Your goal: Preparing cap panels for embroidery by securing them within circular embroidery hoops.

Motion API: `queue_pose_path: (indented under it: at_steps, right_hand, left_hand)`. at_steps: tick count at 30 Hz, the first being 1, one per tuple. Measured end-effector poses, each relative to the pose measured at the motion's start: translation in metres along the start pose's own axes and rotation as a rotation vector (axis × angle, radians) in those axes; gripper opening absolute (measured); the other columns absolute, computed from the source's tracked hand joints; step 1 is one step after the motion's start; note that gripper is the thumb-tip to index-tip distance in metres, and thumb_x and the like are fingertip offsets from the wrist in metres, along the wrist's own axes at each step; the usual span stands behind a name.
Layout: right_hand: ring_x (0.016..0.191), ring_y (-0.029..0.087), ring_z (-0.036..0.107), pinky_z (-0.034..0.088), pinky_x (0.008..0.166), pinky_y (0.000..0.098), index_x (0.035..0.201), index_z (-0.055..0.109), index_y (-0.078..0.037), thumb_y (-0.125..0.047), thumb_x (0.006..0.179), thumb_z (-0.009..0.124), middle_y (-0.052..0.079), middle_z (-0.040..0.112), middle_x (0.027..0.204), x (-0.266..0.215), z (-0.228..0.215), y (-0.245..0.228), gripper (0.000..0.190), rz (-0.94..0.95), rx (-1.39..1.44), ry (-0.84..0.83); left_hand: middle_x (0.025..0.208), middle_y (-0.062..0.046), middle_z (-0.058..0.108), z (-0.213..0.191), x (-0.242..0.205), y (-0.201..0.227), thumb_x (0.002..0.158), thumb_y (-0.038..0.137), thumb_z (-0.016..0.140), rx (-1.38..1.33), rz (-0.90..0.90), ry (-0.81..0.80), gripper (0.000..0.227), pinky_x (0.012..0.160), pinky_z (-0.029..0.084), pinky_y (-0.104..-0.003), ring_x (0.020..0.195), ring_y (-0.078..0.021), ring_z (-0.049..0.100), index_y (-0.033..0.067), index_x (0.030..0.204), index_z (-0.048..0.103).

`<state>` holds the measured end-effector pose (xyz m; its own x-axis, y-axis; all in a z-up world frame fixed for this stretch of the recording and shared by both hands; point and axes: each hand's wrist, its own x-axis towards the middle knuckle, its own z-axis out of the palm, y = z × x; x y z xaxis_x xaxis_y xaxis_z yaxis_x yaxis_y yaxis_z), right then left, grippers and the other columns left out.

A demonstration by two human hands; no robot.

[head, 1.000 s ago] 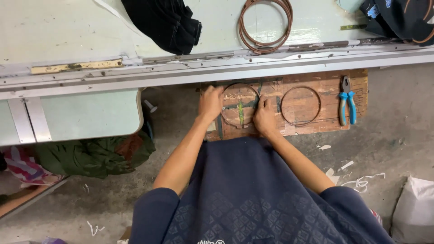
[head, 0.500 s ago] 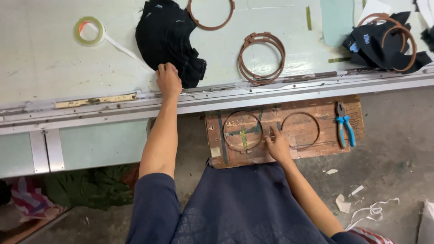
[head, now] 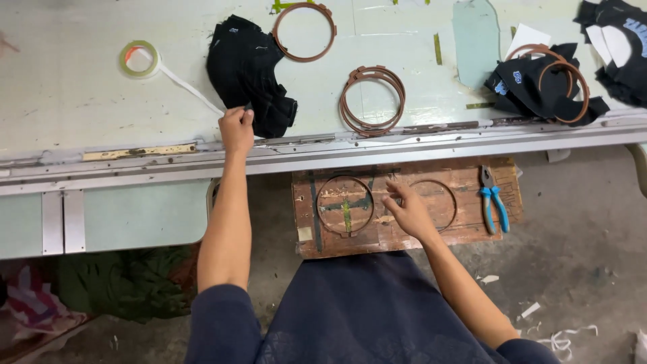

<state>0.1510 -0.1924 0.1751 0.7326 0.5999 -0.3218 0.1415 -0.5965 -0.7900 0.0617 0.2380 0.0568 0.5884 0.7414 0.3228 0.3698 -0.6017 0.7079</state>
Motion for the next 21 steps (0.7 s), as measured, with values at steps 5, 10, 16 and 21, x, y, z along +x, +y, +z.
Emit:
queue_pose_path:
  at_steps: [5, 10, 16, 21]
  right_hand:
    - [0.125, 0.046, 0.041, 0.041, 0.099, 0.053, 0.14, 0.036, 0.005, -0.034, 0.077, 0.077, 0.03, 0.046, 0.132, 0.004, 0.005, -0.086, 0.084, -0.259, 0.131, -0.095]
    - [0.093, 0.04, 0.064, 0.05, 0.069, 0.0474, 0.095, 0.064, 0.007, -0.015, 0.082, 0.071, 0.026, 0.066, 0.086, 0.034, 0.042, -0.053, 0.026, -0.445, 0.273, 0.041]
    - [0.108, 0.034, 0.06, 0.047, 0.092, 0.047, 0.126, 0.058, -0.006, -0.007, 0.098, 0.045, 0.018, 0.064, 0.112, 0.029, 0.066, -0.006, 0.031, -0.339, 0.602, -0.297]
    - [0.048, 0.015, 0.064, 0.052, 0.041, 0.0236, 0.091, 0.062, -0.007, -0.014, 0.091, 0.06, 0.005, 0.064, 0.064, 0.002, 0.054, -0.054, 0.007, 0.192, 1.12, -0.026]
  left_hand:
    - [0.094, -0.017, 0.065, -0.045, -0.064, 0.209, 0.09, 0.016, 0.059, -0.136, 0.06, -0.019, 0.023, 0.085, 0.045, -0.043, 0.096, -0.0356, 0.059, 0.0031, 0.07, 0.062]
    - [0.117, -0.008, 0.065, -0.059, -0.147, 0.265, 0.091, 0.023, 0.061, -0.275, 0.174, -0.318, 0.016, 0.099, 0.042, -0.042, 0.117, -0.034, 0.053, 0.0127, 0.094, 0.072]
    - [0.094, 0.006, 0.061, -0.035, -0.246, 0.197, 0.09, 0.055, 0.055, -0.866, -0.996, 0.013, 0.037, 0.083, 0.036, -0.03, 0.092, -0.0119, 0.053, 0.0199, 0.097, 0.065]
    - [0.139, -0.01, 0.049, -0.008, -0.274, 0.188, 0.093, 0.054, 0.045, -1.845, -1.398, -0.319, 0.053, 0.108, 0.022, -0.064, 0.134, -0.0447, 0.033, 0.0159, 0.128, 0.057]
